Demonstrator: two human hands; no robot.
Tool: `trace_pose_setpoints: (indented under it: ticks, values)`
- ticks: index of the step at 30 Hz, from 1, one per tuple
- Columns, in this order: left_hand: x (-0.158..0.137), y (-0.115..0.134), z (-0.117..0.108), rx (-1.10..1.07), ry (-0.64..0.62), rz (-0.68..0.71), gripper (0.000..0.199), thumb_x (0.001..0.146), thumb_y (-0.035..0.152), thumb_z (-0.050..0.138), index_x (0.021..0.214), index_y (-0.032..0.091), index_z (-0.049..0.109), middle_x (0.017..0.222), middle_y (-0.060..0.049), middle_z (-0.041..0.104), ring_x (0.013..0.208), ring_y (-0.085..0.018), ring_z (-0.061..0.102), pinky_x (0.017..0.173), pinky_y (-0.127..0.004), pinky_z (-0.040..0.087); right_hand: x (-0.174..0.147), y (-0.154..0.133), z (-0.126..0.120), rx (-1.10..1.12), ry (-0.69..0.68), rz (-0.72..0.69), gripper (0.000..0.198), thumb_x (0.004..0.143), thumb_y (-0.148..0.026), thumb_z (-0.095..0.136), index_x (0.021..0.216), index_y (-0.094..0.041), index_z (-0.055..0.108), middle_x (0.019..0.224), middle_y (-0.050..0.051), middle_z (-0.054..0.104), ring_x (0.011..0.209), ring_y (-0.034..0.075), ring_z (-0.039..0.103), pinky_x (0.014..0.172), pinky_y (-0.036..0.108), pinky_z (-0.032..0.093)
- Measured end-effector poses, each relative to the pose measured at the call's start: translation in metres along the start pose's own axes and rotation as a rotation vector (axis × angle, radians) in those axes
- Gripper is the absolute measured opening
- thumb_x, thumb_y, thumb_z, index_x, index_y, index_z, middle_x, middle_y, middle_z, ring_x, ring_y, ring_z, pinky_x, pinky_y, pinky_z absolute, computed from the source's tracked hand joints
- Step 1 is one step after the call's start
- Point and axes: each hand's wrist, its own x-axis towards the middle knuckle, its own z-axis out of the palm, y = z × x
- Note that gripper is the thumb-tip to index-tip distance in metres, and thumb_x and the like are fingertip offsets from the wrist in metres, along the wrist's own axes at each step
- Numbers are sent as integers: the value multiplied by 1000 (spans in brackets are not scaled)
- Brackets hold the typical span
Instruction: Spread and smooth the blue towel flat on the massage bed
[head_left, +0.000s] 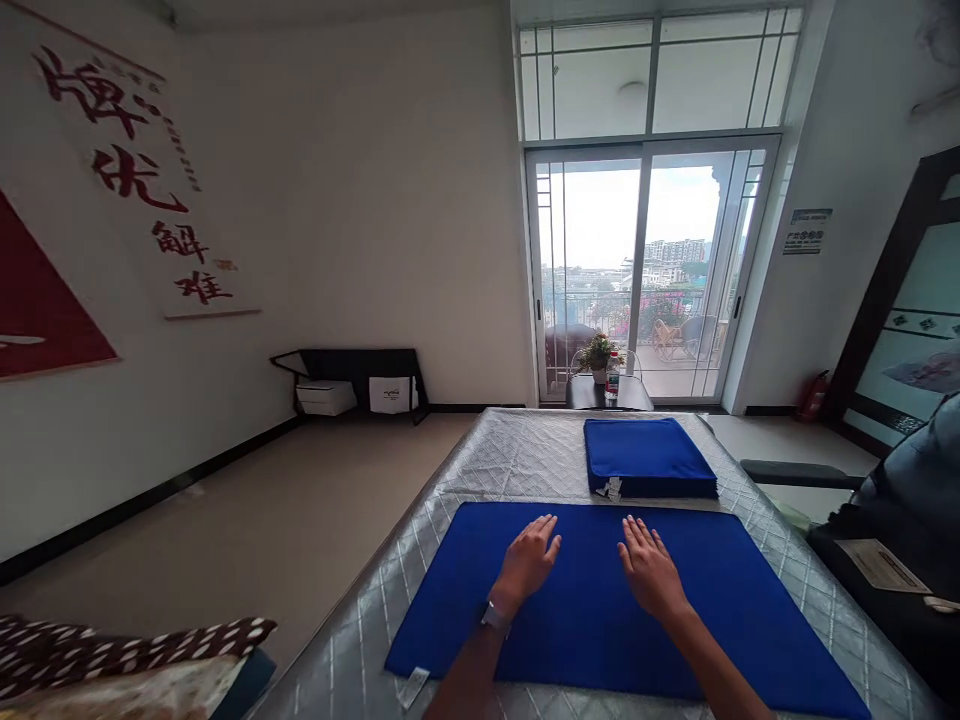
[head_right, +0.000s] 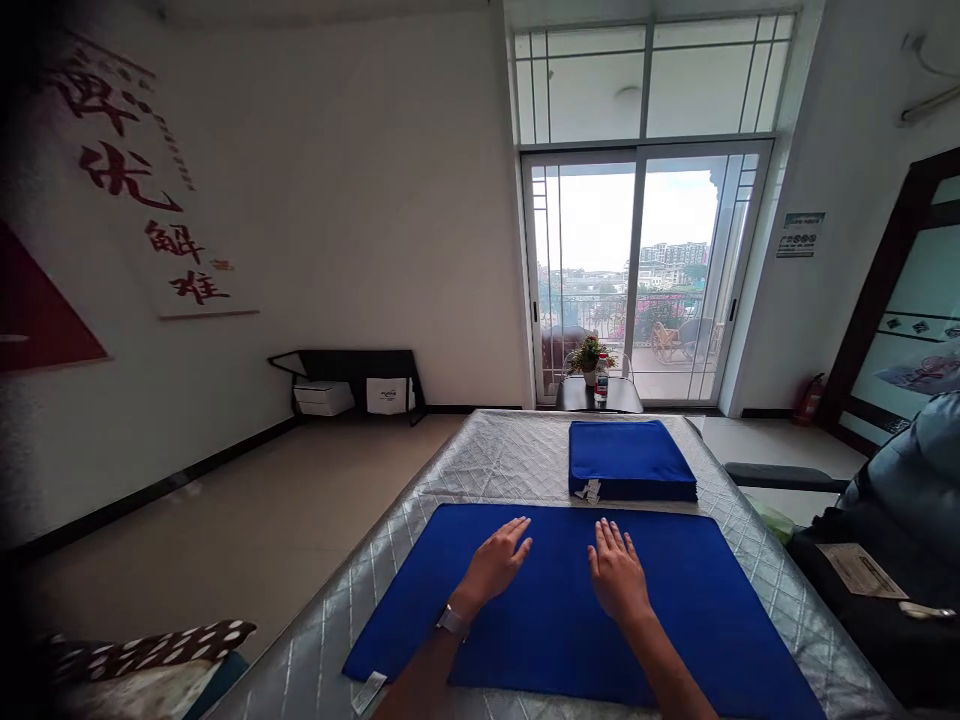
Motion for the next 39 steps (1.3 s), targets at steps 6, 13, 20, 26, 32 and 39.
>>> trace_pose_setpoints:
  ticks: [6, 13, 20, 26, 32, 39]
  values:
    - [0, 51, 37, -30, 20, 143, 56, 103, 46, 25, 150, 17, 39, 156, -9, 39, 146, -23, 31, 119, -43, 31, 1, -45, 20, 37, -54, -53, 57, 98, -29, 21, 152, -13, 31, 159, 7, 27, 148, 20, 19, 121, 41, 14]
    - [-2, 38, 86, 50, 60, 195, 55, 104, 42, 22, 153, 18, 30, 156, -9, 38, 146, -23, 30, 117, -47, 34, 3, -37, 50, 56, -141, -70, 57, 98, -26, 18, 154, -17, 24, 161, 3, 17, 150, 19, 11, 122, 41, 13]
    - [2, 41, 76, 13, 12, 152, 56, 104, 42, 21, 155, 19, 23, 159, -6, 34, 148, -22, 26, 120, -47, 28, 5, -38, 47, 29, -96, -102, 57, 99, -27, 22, 154, -15, 24, 161, 6, 18, 150, 21, 11, 122, 43, 12]
    - [3, 47, 63, -13, -51, 113, 57, 104, 45, 20, 153, 17, 29, 158, -7, 35, 148, -21, 24, 122, -45, 24, 5, -41, 42, 21, -80, -105, 58, 97, -25, 25, 154, -13, 26, 160, 7, 22, 150, 22, 13, 121, 46, 14]
    - [3, 48, 59, -37, -64, 107, 58, 104, 46, 21, 154, 17, 26, 159, -6, 33, 149, -22, 22, 123, -46, 21, 7, -41, 44, 29, -73, -109, 58, 99, -30, 23, 154, -11, 24, 160, 9, 23, 150, 23, 14, 121, 46, 14]
    - [3, 47, 61, -30, -45, 113, 58, 104, 44, 22, 154, 16, 25, 158, -7, 35, 149, -22, 22, 123, -45, 21, 7, -42, 44, 27, -91, -99, 58, 99, -27, 23, 154, -10, 25, 160, 10, 23, 150, 23, 13, 122, 45, 12]
